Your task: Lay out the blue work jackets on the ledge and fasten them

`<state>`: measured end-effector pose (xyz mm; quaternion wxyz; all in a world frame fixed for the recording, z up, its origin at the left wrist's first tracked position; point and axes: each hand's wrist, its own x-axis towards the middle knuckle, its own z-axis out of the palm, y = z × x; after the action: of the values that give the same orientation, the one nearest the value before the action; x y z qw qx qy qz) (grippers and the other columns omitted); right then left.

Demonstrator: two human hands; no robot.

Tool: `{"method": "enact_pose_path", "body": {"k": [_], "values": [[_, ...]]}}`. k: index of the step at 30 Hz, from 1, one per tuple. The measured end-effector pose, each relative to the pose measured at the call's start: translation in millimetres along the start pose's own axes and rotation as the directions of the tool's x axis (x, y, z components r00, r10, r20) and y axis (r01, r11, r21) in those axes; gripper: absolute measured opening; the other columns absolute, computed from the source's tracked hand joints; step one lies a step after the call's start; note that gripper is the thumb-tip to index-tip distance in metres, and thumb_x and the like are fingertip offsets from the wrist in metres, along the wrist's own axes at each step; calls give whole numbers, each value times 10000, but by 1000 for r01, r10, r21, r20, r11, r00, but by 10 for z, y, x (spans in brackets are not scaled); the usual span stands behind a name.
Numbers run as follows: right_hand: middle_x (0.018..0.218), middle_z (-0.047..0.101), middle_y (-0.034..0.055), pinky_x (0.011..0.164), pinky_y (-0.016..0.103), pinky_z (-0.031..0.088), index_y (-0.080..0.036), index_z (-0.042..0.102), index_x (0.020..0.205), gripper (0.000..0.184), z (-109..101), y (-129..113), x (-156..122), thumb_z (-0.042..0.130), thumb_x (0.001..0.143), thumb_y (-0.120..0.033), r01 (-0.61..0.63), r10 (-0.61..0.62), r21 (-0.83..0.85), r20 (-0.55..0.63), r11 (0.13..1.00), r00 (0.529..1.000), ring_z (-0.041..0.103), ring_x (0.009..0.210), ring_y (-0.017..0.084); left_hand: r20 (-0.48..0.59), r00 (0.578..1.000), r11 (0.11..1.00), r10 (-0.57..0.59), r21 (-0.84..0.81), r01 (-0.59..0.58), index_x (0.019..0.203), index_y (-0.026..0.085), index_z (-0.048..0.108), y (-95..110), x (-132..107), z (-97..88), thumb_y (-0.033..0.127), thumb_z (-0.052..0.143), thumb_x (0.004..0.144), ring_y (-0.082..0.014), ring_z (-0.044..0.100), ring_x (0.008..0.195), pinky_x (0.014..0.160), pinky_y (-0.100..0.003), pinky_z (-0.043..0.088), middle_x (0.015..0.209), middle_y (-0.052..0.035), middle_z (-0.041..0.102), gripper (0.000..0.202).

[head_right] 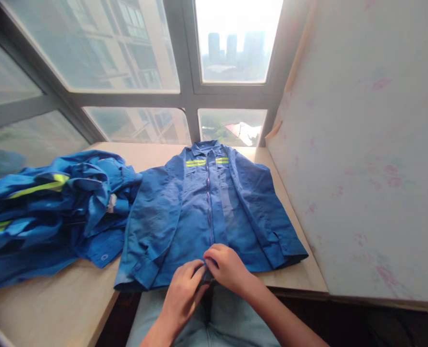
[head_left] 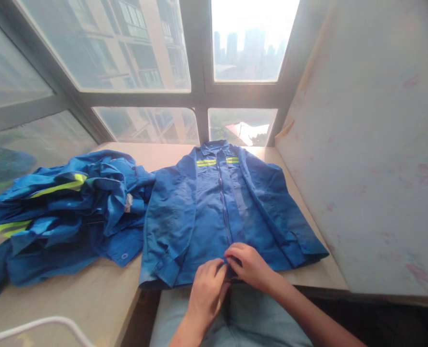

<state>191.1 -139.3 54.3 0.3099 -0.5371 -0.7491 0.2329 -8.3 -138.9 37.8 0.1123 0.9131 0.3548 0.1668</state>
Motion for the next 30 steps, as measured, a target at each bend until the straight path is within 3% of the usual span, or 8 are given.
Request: {"method": "enact_pose_path", "body": {"k": [3,7,12,19,24,30], "values": [[1002,661,55,834,352,513,-216,658,1010,194,30,-72,-313,678,822,-172,-46,49,-130,25,990,998,601,950,218,19,1000,1000,7,-2,-7,1142,182,626,20,103,13,177,567,868,-254,608,1033,877,-411,535,1164,-107,646,280],[1090,626,77,862,419,516,-221,617,1124,423,75,-48,-441,780,735,-231,-70,77,-192,29,979,997,566,1006,266,71,997,999,22,-41,-19,1089,218,643,6,210,-57,151,578,868,-202,614,955,829,-338,543,1087,-55,659,240],[1066,633,72,844,389,527,-230,615,1152,362,116,2,-451,628,818,-91,-54,50,-161,-28,985,998,568,988,236,59,997,993,59,-103,-53,1090,227,655,-39,222,-129,182,503,925,-179,612,960,847,-311,540,1086,-57,654,229],[1048,639,69,851,377,530,-245,649,1106,293,164,65,-502,571,861,-102,-34,30,-46,-83,998,996,577,990,225,61,998,986,8,-169,2,1124,222,659,-14,201,-112,210,468,941,-191,605,970,856,-333,537,1093,-73,645,265],[1024,638,76,844,402,532,-230,645,1032,225,260,80,-522,569,848,-124,-97,107,69,-168,993,980,584,982,235,41,999,994,14,-108,-10,1116,203,656,48,169,-71,175,451,939,-204,607,956,842,-352,524,1078,-85,656,273],[1024,639,82,849,407,527,-227,652,1045,261,328,34,-545,529,853,-101,-107,120,69,-227,992,966,588,980,235,-43,999,999,-20,-42,18,1091,171,655,115,101,39,152,434,939,-208,609,902,802,-356,517,1006,-95,661,269]]}}
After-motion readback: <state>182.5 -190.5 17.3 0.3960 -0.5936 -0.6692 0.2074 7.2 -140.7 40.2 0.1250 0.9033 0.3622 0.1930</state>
